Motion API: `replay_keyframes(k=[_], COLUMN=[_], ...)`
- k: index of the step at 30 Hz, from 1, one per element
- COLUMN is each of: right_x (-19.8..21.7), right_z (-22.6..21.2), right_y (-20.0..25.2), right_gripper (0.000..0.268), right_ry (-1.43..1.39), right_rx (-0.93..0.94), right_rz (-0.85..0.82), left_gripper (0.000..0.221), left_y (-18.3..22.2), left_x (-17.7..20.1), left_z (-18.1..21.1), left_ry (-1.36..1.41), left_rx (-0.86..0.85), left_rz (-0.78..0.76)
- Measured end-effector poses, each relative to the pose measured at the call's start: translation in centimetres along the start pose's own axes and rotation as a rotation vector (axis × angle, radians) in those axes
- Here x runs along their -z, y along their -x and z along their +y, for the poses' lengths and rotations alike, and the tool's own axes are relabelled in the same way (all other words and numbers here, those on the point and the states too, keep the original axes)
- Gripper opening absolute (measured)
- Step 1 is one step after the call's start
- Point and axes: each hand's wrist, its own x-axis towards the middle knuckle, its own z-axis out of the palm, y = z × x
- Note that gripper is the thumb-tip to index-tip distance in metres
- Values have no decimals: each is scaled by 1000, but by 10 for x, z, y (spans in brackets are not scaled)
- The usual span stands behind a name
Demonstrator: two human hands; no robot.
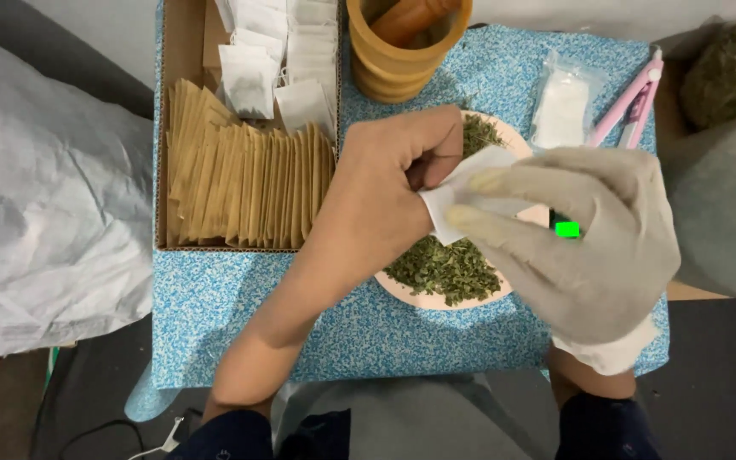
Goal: Filling small filter bags with dried tea leaves using a spoon and weighing them on a digital scale.
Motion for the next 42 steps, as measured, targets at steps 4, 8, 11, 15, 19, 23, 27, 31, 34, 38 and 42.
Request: replay_keyframes(k=[4,8,11,15,19,23,27,31,34,38,42], right_x=[2,7,-2,-10,-10,-15,-18,-16,-15,-13,-8], right_z=[2,-1,-11,-11,-20,-20,-15,-17,-18,-22,-27], right_y=[-3,-7,10,13,5,8,12,7,7,0,-4], right_gripper=[31,14,25,23,19,15,24,19,20,19,16], right_ry=[3,-259,-462,-777,-822,-804,-839,-799,-783,-788,-744], right_rx=[21,-88,-472,-708,-750,-747,-673,-692,-694,-688,-729], right_rz=[34,105,277,438,445,488,508,519,508,475,434], left_gripper=[37,29,32,31,21,16,23,22,20,19,17], left_y=[2,2,8,10,11,11,14,16,18,18,16], left_x=[3,22,35,30,22,17,15,15,10,4,2], left_z=[5,6,19,15,26,23,13,21,24,21,20], left_ry=[64,150,283,299,-13,-69,-95,-152,-144,-172,-165], left_rx=[-76,-54,-43,-265,-310,-380,-456,-489,-484,-509,-553], left_rz=[57,-149,-219,-176,5,160,199,195,185,150,158])
